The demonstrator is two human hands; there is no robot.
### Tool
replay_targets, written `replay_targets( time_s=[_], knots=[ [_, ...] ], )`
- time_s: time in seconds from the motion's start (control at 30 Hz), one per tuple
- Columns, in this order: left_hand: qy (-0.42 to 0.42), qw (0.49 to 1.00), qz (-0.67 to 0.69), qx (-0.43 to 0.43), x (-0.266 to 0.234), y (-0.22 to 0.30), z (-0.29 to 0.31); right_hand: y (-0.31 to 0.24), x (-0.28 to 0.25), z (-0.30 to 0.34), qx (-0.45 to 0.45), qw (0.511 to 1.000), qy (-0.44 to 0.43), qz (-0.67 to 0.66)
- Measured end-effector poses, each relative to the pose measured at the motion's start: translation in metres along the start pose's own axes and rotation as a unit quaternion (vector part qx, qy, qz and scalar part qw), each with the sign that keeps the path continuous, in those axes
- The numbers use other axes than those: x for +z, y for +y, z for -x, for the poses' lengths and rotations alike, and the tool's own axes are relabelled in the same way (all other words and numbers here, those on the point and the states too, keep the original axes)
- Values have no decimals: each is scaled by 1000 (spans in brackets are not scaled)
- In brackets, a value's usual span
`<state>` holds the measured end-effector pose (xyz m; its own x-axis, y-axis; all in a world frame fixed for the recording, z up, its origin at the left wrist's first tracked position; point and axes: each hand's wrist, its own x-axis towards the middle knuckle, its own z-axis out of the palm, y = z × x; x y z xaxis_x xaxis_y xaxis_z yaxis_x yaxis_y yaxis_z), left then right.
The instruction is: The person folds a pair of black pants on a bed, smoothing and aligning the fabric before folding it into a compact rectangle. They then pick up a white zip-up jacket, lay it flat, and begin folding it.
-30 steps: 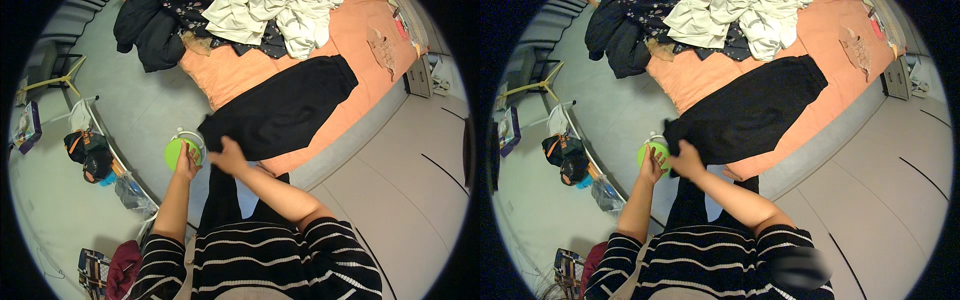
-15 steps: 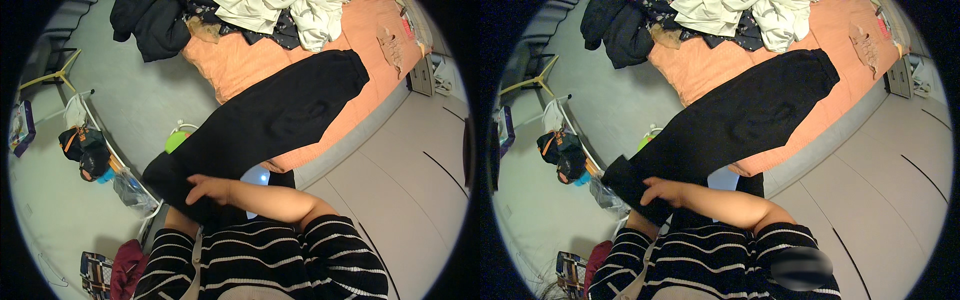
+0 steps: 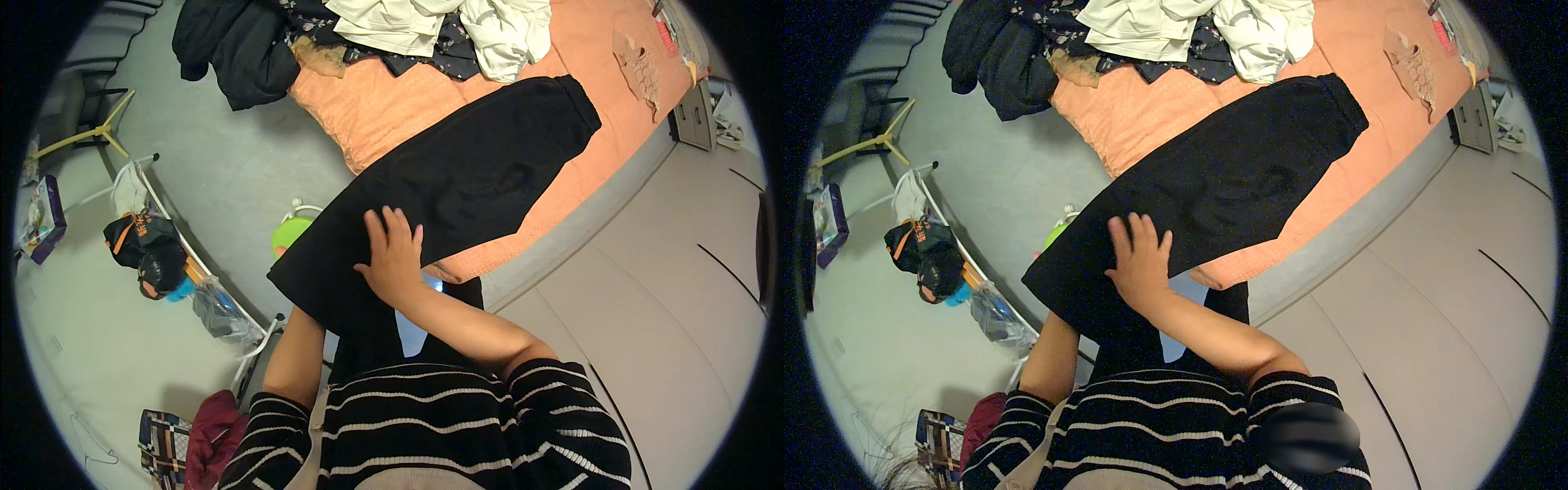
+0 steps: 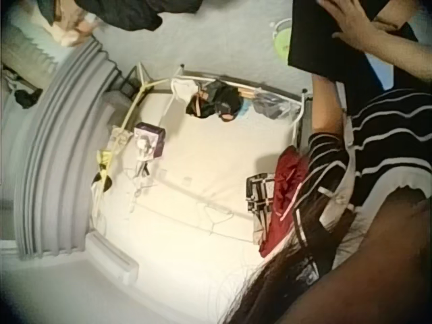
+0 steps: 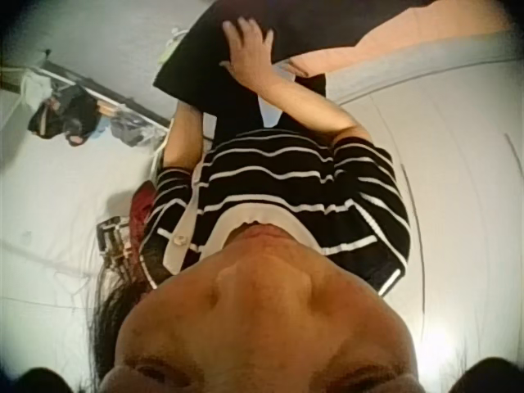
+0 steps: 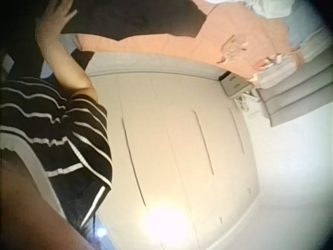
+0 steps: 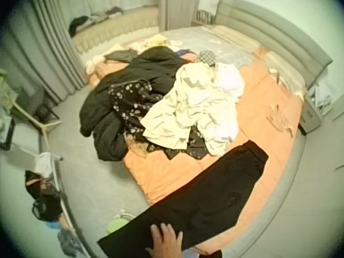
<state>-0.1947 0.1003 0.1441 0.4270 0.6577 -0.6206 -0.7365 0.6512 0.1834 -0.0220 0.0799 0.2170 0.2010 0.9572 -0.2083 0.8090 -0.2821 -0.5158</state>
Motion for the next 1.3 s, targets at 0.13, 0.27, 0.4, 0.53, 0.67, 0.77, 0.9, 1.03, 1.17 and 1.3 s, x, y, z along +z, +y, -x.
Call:
replay_targets(
  time_s=[0.13,0.27,0.4,0.53,0.67,0.77,0.9,1.03,1.17,1.3],
  knots=[
    [75,995,-61,30,48,5,28,0,34,27,-110,978,-59,-166],
    [117,989,-87,26,93,-15,28,22,31,14,-30,919,-180,-350],
    [5,991,-93,-92,156,-55,10,92,16,-21,87,713,-324,-616],
    [95,954,-255,-128,179,-96,-25,158,-80,-41,298,609,-375,-632],
    [210,859,-458,-94,106,-92,-76,287,-47,-29,447,486,-115,-742],
    [294,808,-508,-38,84,-99,-91,300,-49,-10,426,668,-102,-601],
    [345,823,-451,-31,62,-121,-110,289,-32,-8,350,828,-36,-436],
    [359,860,-360,37,29,-130,-115,311,-53,-38,353,854,213,-318],
    [273,908,-316,-27,39,-130,-106,409,-92,-97,393,808,365,-244],
    [230,942,-226,-98,75,-129,-92,432,-128,-132,426,645,179,-608]
  ],
)
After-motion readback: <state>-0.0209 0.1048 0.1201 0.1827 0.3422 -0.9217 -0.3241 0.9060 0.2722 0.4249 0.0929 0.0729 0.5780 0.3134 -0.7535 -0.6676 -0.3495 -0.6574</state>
